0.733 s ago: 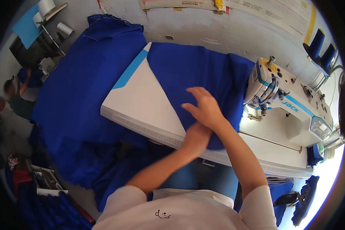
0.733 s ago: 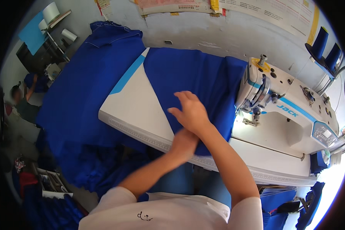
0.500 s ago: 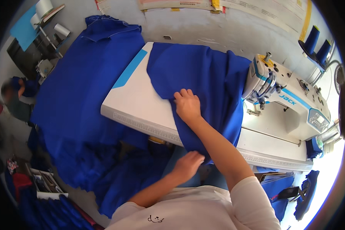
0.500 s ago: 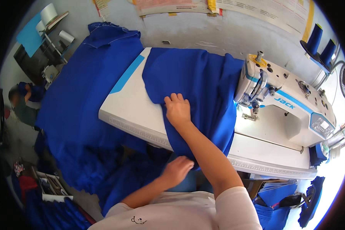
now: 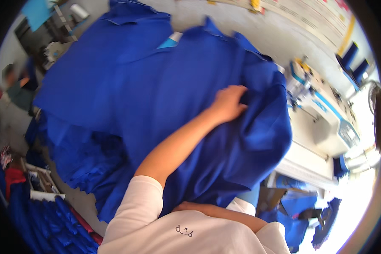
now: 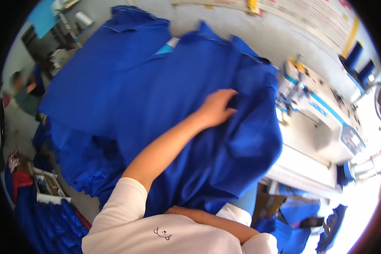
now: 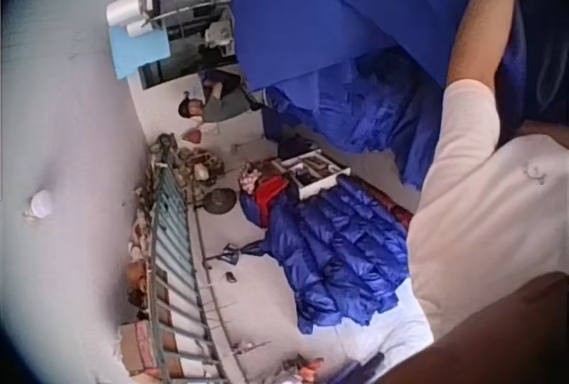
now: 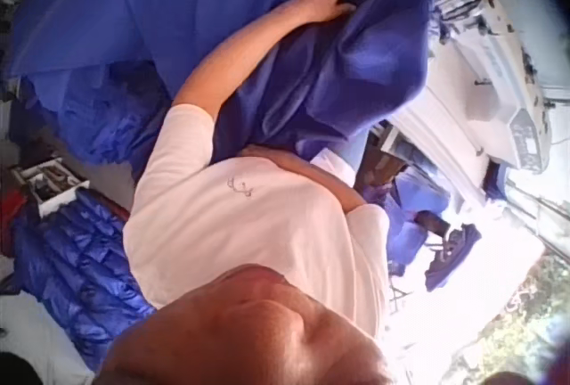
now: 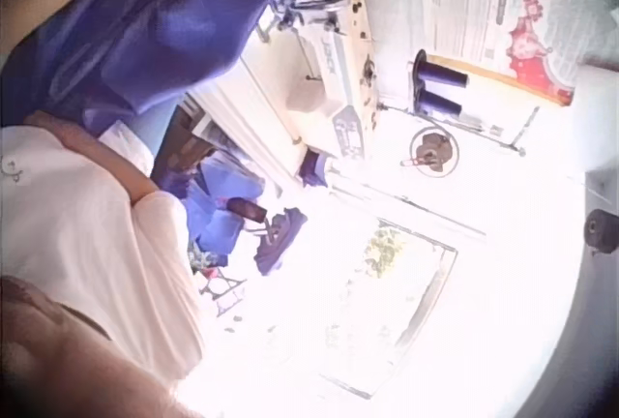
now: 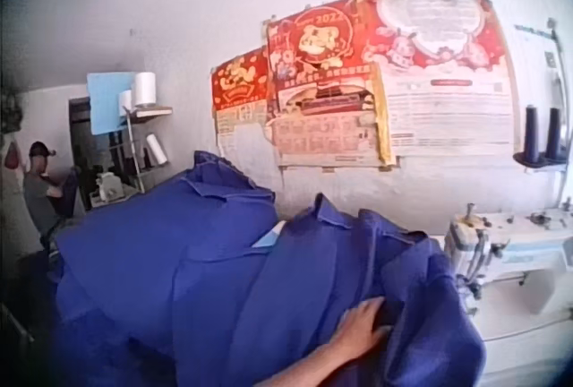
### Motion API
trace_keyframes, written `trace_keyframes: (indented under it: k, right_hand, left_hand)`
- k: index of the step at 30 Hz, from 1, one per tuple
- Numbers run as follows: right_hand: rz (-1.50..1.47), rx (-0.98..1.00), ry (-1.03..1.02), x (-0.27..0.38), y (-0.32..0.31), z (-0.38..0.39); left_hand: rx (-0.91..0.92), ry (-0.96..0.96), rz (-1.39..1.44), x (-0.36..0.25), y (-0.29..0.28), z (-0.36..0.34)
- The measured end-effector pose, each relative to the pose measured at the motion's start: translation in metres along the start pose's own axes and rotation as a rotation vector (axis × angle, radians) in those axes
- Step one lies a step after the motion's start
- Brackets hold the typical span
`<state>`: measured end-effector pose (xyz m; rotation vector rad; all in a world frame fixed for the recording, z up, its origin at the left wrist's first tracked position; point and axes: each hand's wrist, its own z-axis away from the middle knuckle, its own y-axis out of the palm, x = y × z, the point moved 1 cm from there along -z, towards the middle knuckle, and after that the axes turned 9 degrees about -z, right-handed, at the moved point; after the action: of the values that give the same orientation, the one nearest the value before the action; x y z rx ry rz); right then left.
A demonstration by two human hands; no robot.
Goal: The person aligns and sews a large blue fabric piece on an industrial sewing machine, guiding it under the needle and adjusting folds throughout. The fabric is handled continuously as the machine stitches along its edges.
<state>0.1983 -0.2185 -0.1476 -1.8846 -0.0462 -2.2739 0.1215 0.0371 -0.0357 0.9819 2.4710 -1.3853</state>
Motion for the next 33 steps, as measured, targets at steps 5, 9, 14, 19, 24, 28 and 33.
trace_keyframes:
  k: [5, 9, 14, 19, 24, 28, 33]
  right_hand:
    - [-0.316, -0.252, 0.23, -0.02, -0.003, 0.073]
    - [-0.529, -0.651, 0.129, -0.047, 0.016, 0.118]
    - [-0.809, -1.478, -0.057, -0.069, 0.002, 0.174]
    - [-0.605, -1.945, -0.289, -0.061, -0.051, 0.181]
    - [-0.67, -1.619, -0.073, -0.066, -0.056, 0.179]
    - [-0.785, -1.541, 0.009, -0.058, -0.042, 0.164]
    - [-1.192, -1.461, -0.044, -0.045, -0.047, 0.144]
  left_hand:
    - [0.101, -0.352, -0.472, 0.085, -0.013, 0.04]
    - [0.08, -0.501, -0.611, 0.168, -0.082, 0.091]
    - [0.088, -0.72, -0.669, 0.137, -0.134, 0.102]
    - [-0.156, 0.092, -0.253, -0.004, -0.115, 0.041]
    - [0.709, 1.027, 0.485, -0.106, -0.167, 0.079]
    - [0.956, 1.055, 0.987, -0.171, -0.243, 0.113]
    - [0.968, 1.154, 0.897, -0.181, -0.257, 0.104]
